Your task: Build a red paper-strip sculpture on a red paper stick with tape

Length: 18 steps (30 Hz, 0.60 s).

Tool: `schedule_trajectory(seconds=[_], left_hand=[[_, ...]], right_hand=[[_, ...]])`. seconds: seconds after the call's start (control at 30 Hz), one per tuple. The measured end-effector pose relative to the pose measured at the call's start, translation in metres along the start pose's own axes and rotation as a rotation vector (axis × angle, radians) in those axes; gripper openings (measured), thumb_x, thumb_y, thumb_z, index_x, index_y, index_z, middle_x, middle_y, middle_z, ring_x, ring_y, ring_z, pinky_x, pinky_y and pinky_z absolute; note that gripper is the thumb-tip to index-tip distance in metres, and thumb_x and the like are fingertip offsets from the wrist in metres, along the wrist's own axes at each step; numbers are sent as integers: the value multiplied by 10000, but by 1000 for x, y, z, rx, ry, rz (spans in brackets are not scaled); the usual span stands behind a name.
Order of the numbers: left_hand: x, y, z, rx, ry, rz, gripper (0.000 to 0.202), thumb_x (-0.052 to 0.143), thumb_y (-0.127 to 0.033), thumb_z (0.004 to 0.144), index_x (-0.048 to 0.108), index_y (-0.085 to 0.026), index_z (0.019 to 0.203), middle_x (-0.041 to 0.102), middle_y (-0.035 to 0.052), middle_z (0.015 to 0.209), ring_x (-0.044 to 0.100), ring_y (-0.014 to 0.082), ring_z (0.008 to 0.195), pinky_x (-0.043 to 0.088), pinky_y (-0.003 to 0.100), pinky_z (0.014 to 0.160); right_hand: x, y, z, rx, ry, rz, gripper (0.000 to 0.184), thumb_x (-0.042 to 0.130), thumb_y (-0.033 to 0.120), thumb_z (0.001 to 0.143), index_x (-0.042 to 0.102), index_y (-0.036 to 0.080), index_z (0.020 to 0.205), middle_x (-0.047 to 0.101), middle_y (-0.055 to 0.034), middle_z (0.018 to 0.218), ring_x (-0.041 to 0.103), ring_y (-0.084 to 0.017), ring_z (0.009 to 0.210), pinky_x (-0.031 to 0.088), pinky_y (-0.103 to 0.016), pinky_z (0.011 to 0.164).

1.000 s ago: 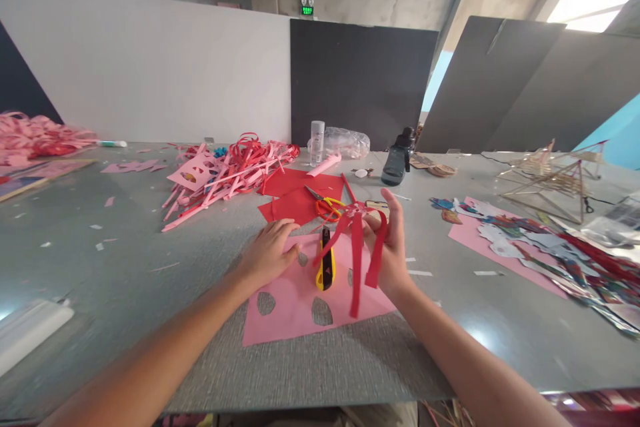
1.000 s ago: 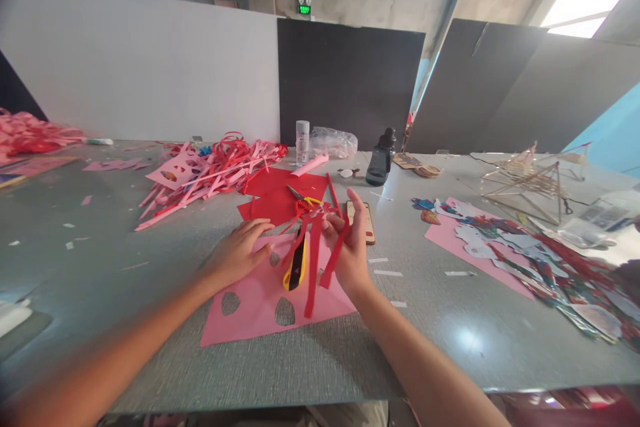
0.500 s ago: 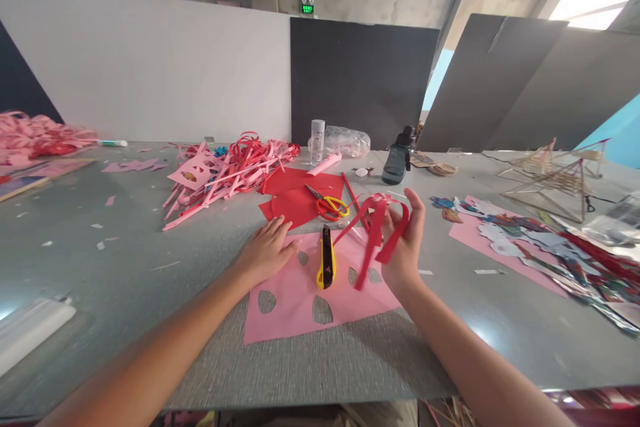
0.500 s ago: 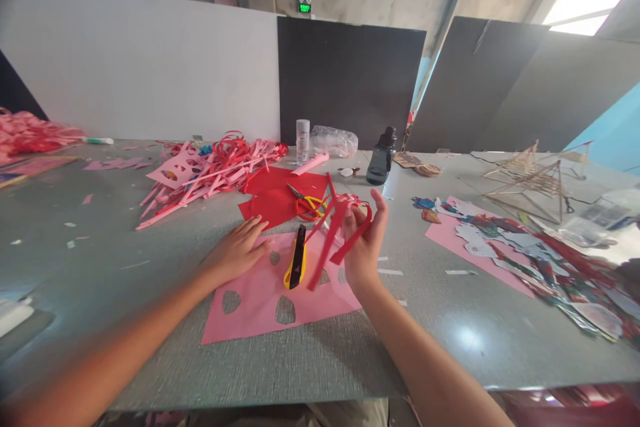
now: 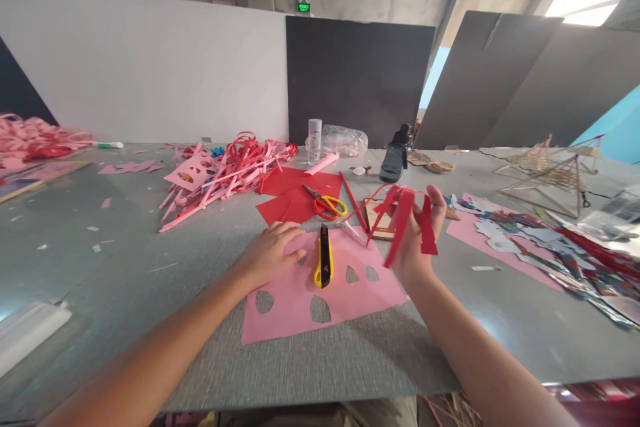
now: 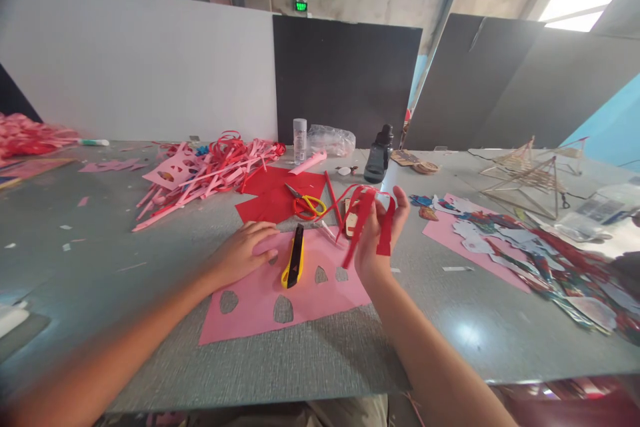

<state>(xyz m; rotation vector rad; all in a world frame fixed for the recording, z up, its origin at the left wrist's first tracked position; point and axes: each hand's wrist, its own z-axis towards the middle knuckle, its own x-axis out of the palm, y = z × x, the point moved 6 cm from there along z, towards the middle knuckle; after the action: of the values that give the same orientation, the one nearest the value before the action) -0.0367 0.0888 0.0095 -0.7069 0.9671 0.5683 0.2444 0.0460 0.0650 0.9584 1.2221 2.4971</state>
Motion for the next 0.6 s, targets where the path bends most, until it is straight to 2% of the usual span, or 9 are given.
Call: schedule_trajectory(seconds=[0.1,0.23,0.33,0.4,0.5,0.6], left_hand=[[7,-15,-3,56,97,-53,533,584,-451,992,511,-243,1478,484,97,1589,427,289,1475,380,505,1207],[14,-30,-8,117,227,-91,638,599,-451,991,402,-261,1567,399,89,1657,349,271,1540,307,502,1260],[12,-34,-10,121,238,-98,746,632,-440,976,297,-269,1621,320,101,1694,322,279,1555,297,514,1263],[10,-38,-11,156,248,-108,753,627,-443,982,263,-333,1632,247,80,1722,286,290,1571,302,535,1254],[9,-47,-12,240,294,-111,635,624,-491,981,398,-413,1568,265,40,1717,278,308,1574,306,552,1245],[9,-54,-11,296,296,-118,569,646,-543,953,533,-369,1483,352,46,1684,303,312,1563,289,533,1257]], right_hand=[[-4,5,8,-59,-22,36,582,798,360,819,426,302,1263,665,17,926,675,-165,789,539,-322,709],[-8,9,18,-64,-60,110,623,851,262,738,429,288,1196,687,30,907,666,-151,819,529,-304,750],[-9,8,21,-51,-72,119,594,860,256,722,452,273,1154,683,18,915,666,-157,829,523,-307,745],[-7,7,20,-53,-53,109,558,854,281,741,464,274,1141,673,11,922,659,-162,813,519,-318,733],[-2,3,14,-27,6,67,438,804,368,814,489,281,1106,643,25,847,595,-140,666,492,-309,647],[-1,-3,11,-1,61,-6,348,727,462,884,517,277,1091,601,36,775,547,-126,588,459,-284,576]])
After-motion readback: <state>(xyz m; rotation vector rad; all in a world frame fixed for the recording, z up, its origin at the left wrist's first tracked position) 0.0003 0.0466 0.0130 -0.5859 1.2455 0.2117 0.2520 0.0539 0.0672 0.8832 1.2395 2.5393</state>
